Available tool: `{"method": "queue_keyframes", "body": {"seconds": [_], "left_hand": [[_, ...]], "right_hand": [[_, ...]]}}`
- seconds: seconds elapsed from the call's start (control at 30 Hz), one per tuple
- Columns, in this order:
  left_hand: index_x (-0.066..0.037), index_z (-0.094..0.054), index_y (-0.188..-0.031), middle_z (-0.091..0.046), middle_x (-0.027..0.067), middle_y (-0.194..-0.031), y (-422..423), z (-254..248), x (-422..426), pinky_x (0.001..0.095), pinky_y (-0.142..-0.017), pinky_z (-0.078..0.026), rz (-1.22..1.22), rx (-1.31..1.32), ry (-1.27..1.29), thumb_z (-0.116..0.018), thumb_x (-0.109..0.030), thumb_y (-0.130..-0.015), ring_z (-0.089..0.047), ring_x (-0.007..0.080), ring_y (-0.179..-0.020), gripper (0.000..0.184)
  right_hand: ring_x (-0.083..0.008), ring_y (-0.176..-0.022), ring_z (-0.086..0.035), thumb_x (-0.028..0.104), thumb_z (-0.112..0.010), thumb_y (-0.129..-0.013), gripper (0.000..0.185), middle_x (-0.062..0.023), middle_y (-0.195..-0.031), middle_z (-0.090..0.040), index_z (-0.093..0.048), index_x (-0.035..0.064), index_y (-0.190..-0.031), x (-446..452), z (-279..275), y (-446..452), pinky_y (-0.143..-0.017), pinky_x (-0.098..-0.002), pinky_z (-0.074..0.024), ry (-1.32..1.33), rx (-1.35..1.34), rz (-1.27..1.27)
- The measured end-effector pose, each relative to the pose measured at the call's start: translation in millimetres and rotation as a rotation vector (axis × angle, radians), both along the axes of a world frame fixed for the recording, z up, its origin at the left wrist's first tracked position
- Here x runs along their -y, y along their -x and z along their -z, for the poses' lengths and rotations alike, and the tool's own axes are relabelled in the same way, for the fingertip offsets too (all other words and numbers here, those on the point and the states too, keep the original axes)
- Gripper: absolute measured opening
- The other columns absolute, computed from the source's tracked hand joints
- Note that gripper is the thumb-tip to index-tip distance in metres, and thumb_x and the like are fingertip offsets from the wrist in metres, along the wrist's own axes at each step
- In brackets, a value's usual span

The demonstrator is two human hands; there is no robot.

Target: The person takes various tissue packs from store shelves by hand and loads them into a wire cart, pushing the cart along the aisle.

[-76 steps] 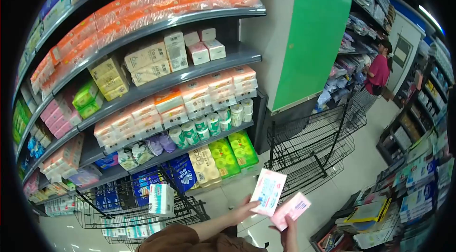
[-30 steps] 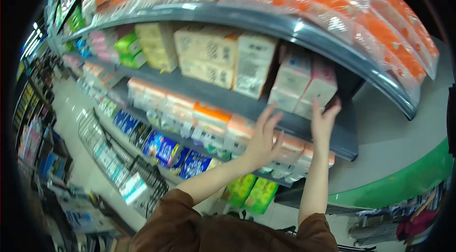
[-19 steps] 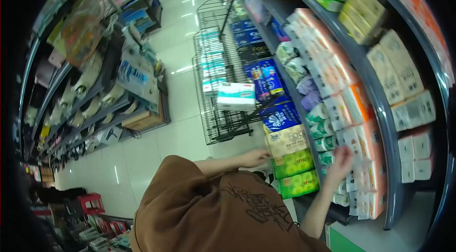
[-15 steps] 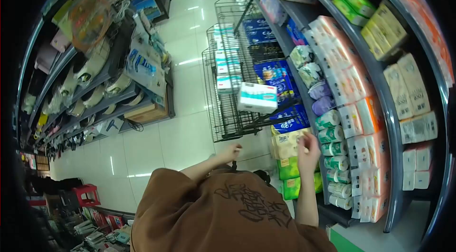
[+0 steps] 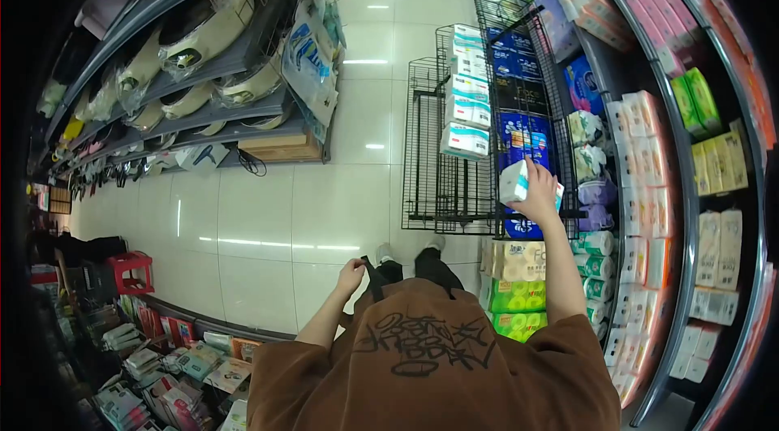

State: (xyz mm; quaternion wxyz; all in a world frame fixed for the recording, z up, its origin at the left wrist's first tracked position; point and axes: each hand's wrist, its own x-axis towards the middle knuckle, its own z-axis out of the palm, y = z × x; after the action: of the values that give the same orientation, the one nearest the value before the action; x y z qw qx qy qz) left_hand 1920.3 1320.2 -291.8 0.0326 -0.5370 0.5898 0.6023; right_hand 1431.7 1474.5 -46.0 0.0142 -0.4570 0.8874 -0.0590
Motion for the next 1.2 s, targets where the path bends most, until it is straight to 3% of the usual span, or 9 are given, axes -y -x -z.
{"method": "queue_keyframes", "body": {"seconds": [0.13, 0.2, 0.33, 0.47, 0.6, 0.73, 1.0, 1.03, 1.2], "left_hand": [[-0.001, -0.065, -0.116, -0.068, 0.017, -0.114, -11.4, 28.3, 10.0, 0.0365, -0.096, -0.049, -0.06, 0.124, -0.017, -0.055, -0.017, -0.092, -0.064, 0.028, -0.11, 0.03], [-0.001, -0.065, -0.115, -0.068, 0.0176, -0.114, 22.5, 16.4, 29.6, 0.0374, -0.095, -0.049, 0.056, 0.086, 0.071, -0.054, -0.016, -0.092, -0.064, 0.0289, -0.109, 0.03], [-0.001, -0.065, -0.111, -0.069, 0.0193, -0.109, 133.8, 1.9, 84.1, 0.0404, -0.094, -0.05, 0.402, -0.06, 0.306, -0.056, -0.018, -0.09, -0.065, 0.0325, -0.107, 0.028], [0.0, -0.063, -0.111, -0.066, 0.0214, -0.112, 284.3, -16.9, 125.1, 0.0446, -0.096, -0.049, 0.763, -0.181, 0.476, -0.057, -0.017, -0.088, -0.061, 0.0369, -0.109, 0.029], [-0.005, -0.057, -0.121, -0.056, 0.0222, -0.122, 416.7, -20.5, 137.6, 0.0475, -0.097, -0.048, 1.065, -0.097, 0.643, -0.064, -0.015, -0.081, -0.056, 0.0408, -0.113, 0.042], [-0.008, -0.054, -0.127, -0.046, 0.0194, -0.139, 501.4, -10.1, 141.2, 0.0497, -0.096, -0.049, 1.239, -0.071, 0.95, -0.068, -0.015, -0.077, -0.049, 0.0385, -0.123, 0.053], [-0.008, -0.053, -0.13, -0.046, 0.0186, -0.139, 565.4, -17.4, 148.0, 0.0528, -0.11, -0.034, 1.632, 0.25, 0.941, -0.085, -0.031, -0.064, -0.044, 0.0352, -0.13, 0.076], [-0.007, -0.052, -0.129, -0.048, 0.0189, -0.136, 560.9, -15.2, 150.2, 0.0518, -0.108, -0.036, 1.603, 0.169, 0.983, -0.086, -0.032, -0.062, -0.046, 0.0353, -0.129, 0.079], [0.004, -0.047, -0.127, -0.055, 0.0217, -0.12, 519.3, 12.1, 177.6, 0.046, -0.099, -0.044, 1.392, -0.324, 0.68, -0.086, -0.035, -0.063, -0.053, 0.0378, -0.117, 0.085]], "right_hand": [[-0.0391, -0.123, -0.045, 0.031, -0.091, -0.054, 0.118, -0.0198, -0.129, -0.048, -0.028, 0.0055, -0.15, -5.4, -10.5, -3.7, -0.108, -0.0586, -0.029, 0.252, 0.078, 0.06], [-0.0344, -0.127, -0.046, 0.022, -0.088, -0.064, 0.111, -0.0227, -0.136, -0.045, -0.023, -0.0026, -0.15, -14.4, -28.4, -18.1, -0.109, -0.0467, -0.035, 0.613, 0.126, 0.218], [-0.0278, -0.133, -0.039, 0.009, -0.079, -0.071, 0.096, -0.0169, -0.145, -0.038, -0.027, 0.0025, -0.151, -64.0, -48.9, -28.7, -0.11, -0.0405, -0.0333, 0.995, 0.517, 0.483], [-0.0302, -0.133, -0.044, 0.035, -0.06, -0.09, 0.07, -0.013, -0.145, -0.044, -0.033, 0.0093, -0.149, -119.0, -27.0, -47.2, -0.111, -0.0428, -0.0357, 1.812, 1.264, 0.742], [-0.0318, -0.129, -0.049, 0.047, -0.037, -0.1, 0.061, -0.0113, -0.145, -0.047, -0.038, 0.0088, -0.147, -95.6, -81.5, -95.4, -0.109, -0.0469, -0.0391, 2.07, 1.044, 1.194], [-0.0348, -0.123, -0.055, 0.058, -0.041, -0.095, 0.071, -0.0128, -0.144, -0.049, -0.038, 0.0104, -0.148, -143.1, 3.5, -175.2, -0.104, -0.05, -0.0446, 2.208, 1.213, 1.036], [-0.0379, -0.115, -0.06, 0.069, -0.033, -0.092, 0.078, -0.0145, -0.135, -0.056, -0.044, 0.0112, -0.144, 21.5, -50.8, -248.0, -0.098, -0.0537, -0.0485, 2.404, 1.148, 1.089], [-0.0352, -0.117, -0.059, 0.065, -0.031, -0.096, 0.074, -0.0142, -0.134, -0.057, -0.045, 0.0103, -0.143, 33.4, -35.3, -256.2, -0.101, -0.0516, -0.0471, 2.422, 0.755, 1.611], [-0.0317, -0.116, -0.061, 0.051, -0.045, -0.098, 0.062, -0.0146, -0.13, -0.06, -0.047, 0.0051, -0.14, 51.3, -6.5, -291.8, -0.102, -0.0477, -0.0478, 2.474, 0.86, 1.7]]}}
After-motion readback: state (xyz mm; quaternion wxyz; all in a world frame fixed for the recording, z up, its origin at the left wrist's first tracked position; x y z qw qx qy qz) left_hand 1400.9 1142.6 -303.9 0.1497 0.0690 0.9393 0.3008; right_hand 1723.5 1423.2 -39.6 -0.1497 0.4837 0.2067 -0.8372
